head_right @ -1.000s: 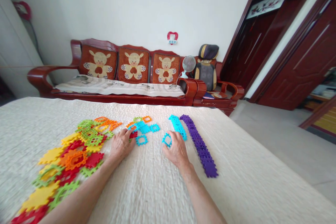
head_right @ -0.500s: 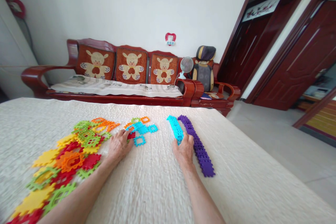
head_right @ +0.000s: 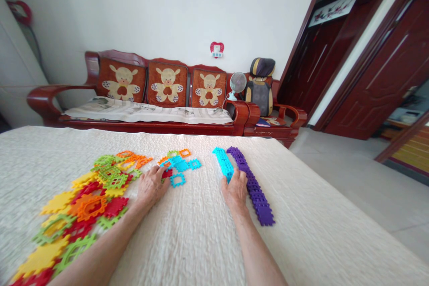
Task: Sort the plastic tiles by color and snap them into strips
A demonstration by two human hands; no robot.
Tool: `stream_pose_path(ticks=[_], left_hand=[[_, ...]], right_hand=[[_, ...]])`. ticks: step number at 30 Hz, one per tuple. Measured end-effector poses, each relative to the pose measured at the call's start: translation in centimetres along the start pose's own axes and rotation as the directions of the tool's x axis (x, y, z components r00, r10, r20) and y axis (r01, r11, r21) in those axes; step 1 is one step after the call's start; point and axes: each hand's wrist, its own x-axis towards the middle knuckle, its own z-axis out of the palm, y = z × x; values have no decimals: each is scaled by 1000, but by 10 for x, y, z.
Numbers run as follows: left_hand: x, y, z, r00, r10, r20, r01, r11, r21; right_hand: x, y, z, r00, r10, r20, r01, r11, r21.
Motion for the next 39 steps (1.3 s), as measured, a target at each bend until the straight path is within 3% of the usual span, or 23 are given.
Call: stream_pose_path(ticks=[20, 25, 28, 31, 33, 35, 39], left_hand=[[-1, -1, 1, 1000, -8, 6, 8, 1000, 3], [0, -1, 2, 1000, -12, 7, 12, 1000, -6], [1, 0, 2, 1000, -25, 11, 25, 1000, -9], [2, 0, 3, 999, -31, 17, 32, 999, -23], [2, 0, 4, 999, -29, 15, 30, 999, -31], [2, 0, 3, 1000, -27, 10, 28, 999, -32], [1, 0, 2, 1000, -24, -4, 24, 1000, -19]], right_hand=[[1, -2, 3, 1000, 21, -6, -21, 1000, -1], [0, -5, -3, 995, -48, -93, 54, 996, 70], [-5, -20, -6, 966, -219, -136, 239, 958, 158], [-9, -46, 1, 910, -409, -69, 411, 867, 280], [-7, -66, 13, 873, -487, -10, 462, 820, 338], [-1, -84, 27, 882, -471, 36, 431, 834, 344], [19, -108, 50, 943, -291, 159, 250, 939, 238]])
